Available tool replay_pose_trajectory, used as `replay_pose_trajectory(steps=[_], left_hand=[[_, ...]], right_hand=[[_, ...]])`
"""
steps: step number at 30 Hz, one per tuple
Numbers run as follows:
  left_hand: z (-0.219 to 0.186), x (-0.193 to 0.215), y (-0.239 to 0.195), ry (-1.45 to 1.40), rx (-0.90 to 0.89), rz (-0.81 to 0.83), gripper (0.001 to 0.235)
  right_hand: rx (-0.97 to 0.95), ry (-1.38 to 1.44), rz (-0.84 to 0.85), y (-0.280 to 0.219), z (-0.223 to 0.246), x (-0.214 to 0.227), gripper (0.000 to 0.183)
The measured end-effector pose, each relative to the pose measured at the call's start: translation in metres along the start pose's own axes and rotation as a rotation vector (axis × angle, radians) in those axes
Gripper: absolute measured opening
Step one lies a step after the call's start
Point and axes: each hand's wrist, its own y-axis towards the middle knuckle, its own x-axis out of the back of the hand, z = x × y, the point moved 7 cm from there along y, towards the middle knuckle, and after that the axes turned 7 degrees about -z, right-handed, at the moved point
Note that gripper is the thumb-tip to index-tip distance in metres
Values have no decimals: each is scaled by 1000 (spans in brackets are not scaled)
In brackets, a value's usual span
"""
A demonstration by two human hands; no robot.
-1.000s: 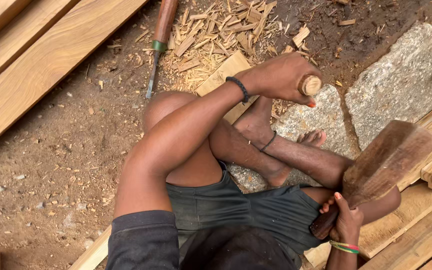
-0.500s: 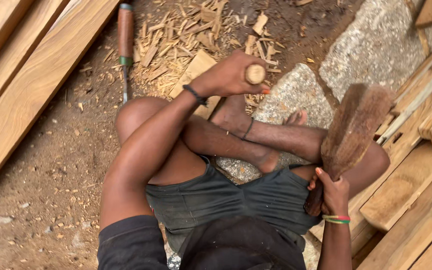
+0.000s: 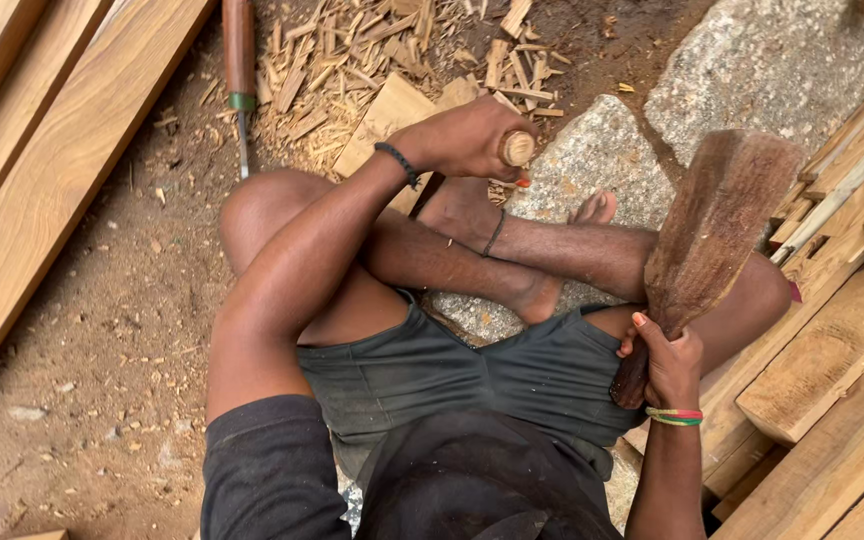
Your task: The person sits on the ground and carves a small cylindrical wooden piece using a chisel and a wooden mallet. They repeatedly position the chisel and strike it with the mallet to shape the wood, generating wood shavings.
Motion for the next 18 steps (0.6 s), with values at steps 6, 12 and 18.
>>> replay_pose_trajectory(steps=[6,12,18], left_hand=[[0,7,0,-41,-13,-18,56],[2,2,10,-95,-83,-69,49],[7,-5,10,-77,-86,-40,48]], right_hand=[[-5,-62,-6,1,3,-2,19],[33,-113,6,7,7,-9,18],[24,-139,-8,7,8,-6,19]])
